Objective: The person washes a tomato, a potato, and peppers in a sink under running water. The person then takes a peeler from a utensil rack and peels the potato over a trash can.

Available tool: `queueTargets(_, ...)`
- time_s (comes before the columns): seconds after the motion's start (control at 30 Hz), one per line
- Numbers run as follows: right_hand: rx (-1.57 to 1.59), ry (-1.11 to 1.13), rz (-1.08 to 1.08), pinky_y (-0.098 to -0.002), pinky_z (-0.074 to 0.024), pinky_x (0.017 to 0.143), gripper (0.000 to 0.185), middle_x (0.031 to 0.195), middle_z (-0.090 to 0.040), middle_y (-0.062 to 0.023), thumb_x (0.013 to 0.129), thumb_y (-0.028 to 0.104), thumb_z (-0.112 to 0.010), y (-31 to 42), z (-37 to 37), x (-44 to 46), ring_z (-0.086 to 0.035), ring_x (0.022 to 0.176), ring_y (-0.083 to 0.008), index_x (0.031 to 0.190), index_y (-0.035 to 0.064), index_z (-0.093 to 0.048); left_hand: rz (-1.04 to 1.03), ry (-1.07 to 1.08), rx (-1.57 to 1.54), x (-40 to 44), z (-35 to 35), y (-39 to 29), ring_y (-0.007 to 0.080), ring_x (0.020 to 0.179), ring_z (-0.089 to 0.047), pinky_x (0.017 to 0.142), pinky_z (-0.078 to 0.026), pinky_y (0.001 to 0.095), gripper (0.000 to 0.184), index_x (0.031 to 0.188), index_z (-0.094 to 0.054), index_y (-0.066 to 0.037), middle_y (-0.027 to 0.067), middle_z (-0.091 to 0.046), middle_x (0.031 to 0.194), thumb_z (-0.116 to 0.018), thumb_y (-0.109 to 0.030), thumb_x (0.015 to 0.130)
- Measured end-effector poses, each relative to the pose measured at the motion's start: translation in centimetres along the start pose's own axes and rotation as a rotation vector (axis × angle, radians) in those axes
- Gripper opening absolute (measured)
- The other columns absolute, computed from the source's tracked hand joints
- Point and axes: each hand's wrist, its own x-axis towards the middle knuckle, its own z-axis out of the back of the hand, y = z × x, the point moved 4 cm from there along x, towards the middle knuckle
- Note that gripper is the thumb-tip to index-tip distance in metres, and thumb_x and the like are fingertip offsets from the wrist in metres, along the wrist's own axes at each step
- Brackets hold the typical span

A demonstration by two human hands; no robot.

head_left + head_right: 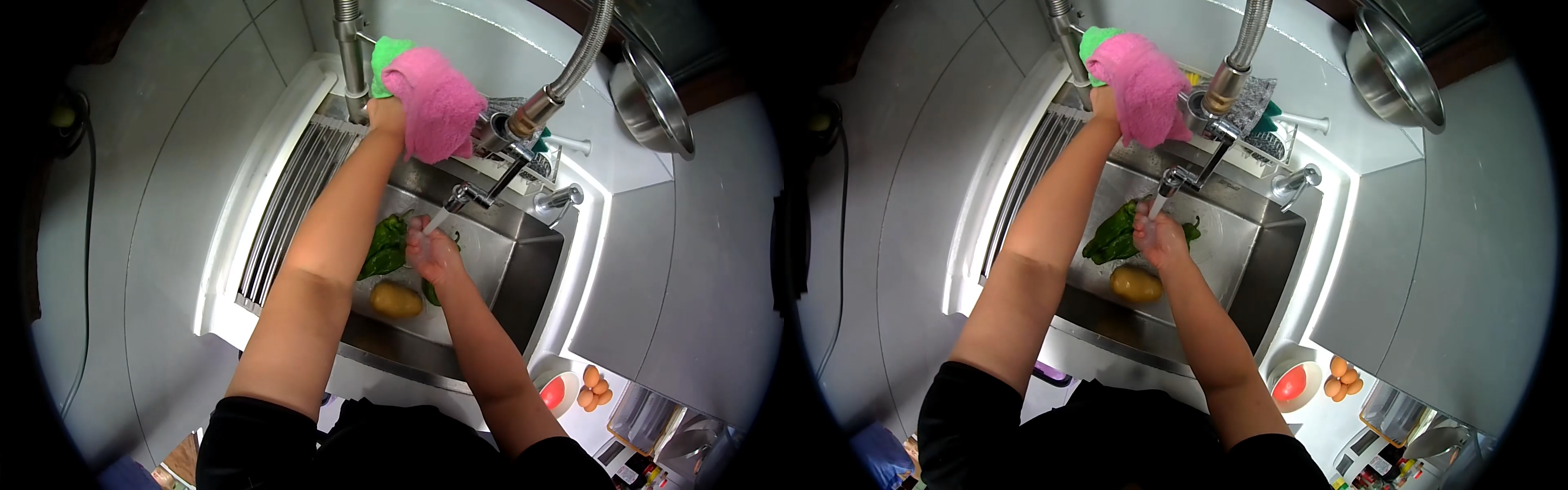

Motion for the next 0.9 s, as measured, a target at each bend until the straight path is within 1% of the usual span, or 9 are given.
queueTargets(0.13,-0.015,-0.008,-0.002,-0.0215,-0.0336,0.047,0.006,0.077,-0.049,-0.0014,0.082,0.017,-0.053,0.4,-0.3,-0.3,-0.043,0.058,-0.0125,0.084,0.0136,-0.049,0.067,0.244,-0.034,0.7,-2.9,0.7,0.0238,0.075,-0.061,0.062,-0.044,0.0371,0.014,0.073,-0.065,-0.016,0.009,-0.063,0.08,-0.063,-0.008,0.062)
queueTargets(0.43,0.046,0.014,0.0,-0.0218,-0.0319,0.045,0.005,0.073,-0.047,-0.0027,0.08,0.012,-0.052,0.3,-1.1,-0.6,-0.041,0.055,-0.0126,0.081,0.0114,-0.047,0.043,0.36,0.063,1.0,-4.2,0.6,0.0259,0.079,-0.06,0.064,-0.043,0.0397,0.015,0.075,-0.064,-0.012,0.0109,-0.063,0.082,-0.062,-0.005,0.063)
queueTargets(0.57,0.017,0.016,-0.022,-0.0196,-0.0308,0.046,0.006,0.074,-0.047,0.0005,0.081,0.013,-0.054,0.4,-0.9,-1.0,-0.04,0.056,-0.0104,0.083,0.0106,-0.05,0.048,0.461,0.053,0.9,-5.8,1.2,0.0268,0.08,-0.06,0.065,-0.043,0.0409,0.015,0.077,-0.064,-0.011,0.0117,-0.063,0.083,-0.062,-0.004,0.063)
queueTargets(0.63,-0.007,0.005,-0.007,-0.0193,-0.0304,0.046,0.006,0.074,-0.047,0.0004,0.08,0.012,-0.054,0.6,-0.3,-0.9,-0.039,0.056,-0.0101,0.085,0.0095,-0.05,0.199,0.165,-0.528,-1.9,-6.1,2.7,0.0296,0.089,-0.056,0.071,-0.042,0.0413,0.019,0.085,-0.061,-0.005,0.0159,-0.059,0.092,-0.061,-0.003,0.066)
queueTargets(0.7,-0.093,0.045,-0.007,-0.0199,-0.0345,0.048,0.013,0.077,-0.05,-0.0012,0.08,0.007,-0.055,0.8,0.8,-0.1,-0.043,0.058,-0.0106,0.093,0.006,-0.051,0.228,-0.293,-0.894,-6.5,-0.4,2.0,0.0355,0.101,-0.048,0.082,-0.039,0.042,0.028,0.1,-0.052,0.004,0.0229,-0.05,0.106,-0.057,-0.002,0.073)
queueTargets(0.73,-0.088,0.046,-0.004,-0.0199,-0.0345,0.048,0.013,0.077,-0.05,-0.0012,0.08,0.007,-0.055,0.9,0.5,-0.3,-0.043,0.058,-0.0106,0.093,0.006,-0.051,0.116,-0.418,-0.691,-9.4,5.0,0.0,0.0387,0.105,-0.043,0.087,-0.036,0.0423,0.034,0.107,-0.046,0.008,0.0259,-0.044,0.112,-0.055,-0.002,0.076)
queueTargets(0.8,-0.113,-0.024,0.037,-0.0206,-0.0416,0.054,0.022,0.083,-0.053,-0.0043,0.08,0.003,-0.054,1.0,0.1,-1.0,-0.05,0.066,-0.0122,0.101,0.0031,-0.05,0.185,-0.2,-0.583,-16.1,0.6,0.4,0.0399,0.107,-0.038,0.09,-0.032,0.043,0.044,0.116,-0.036,0.006,0.0256,-0.038,0.114,-0.054,-0.005,0.078)
queueTargets(0.87,-0.127,-0.018,0.036,-0.0215,-0.0439,0.059,0.024,0.086,-0.054,-0.0059,0.079,0.001,-0.054,0.9,0.6,-1.0,-0.052,0.071,-0.0135,0.103,0.0028,-0.049,0.222,0.07,-0.545,-22.8,-4.0,0.5,0.0394,0.103,-0.04,0.089,-0.034,0.0427,0.043,0.115,-0.04,0.002,0.0231,-0.04,0.112,-0.056,-0.01,0.078)
queueTargets(0.9,-0.149,-0.006,0.035,-0.0223,-0.0462,0.063,0.026,0.09,-0.056,-0.0074,0.079,0.0,-0.054,0.9,0.8,-1.0,-0.054,0.076,-0.0149,0.105,0.0026,-0.049,0.161,0.339,-0.452,-25.2,-5.1,0.0,0.0376,0.103,-0.041,0.088,-0.035,0.0409,0.042,0.115,-0.041,0.0,0.0212,-0.041,0.112,-0.056,-0.012,0.077)
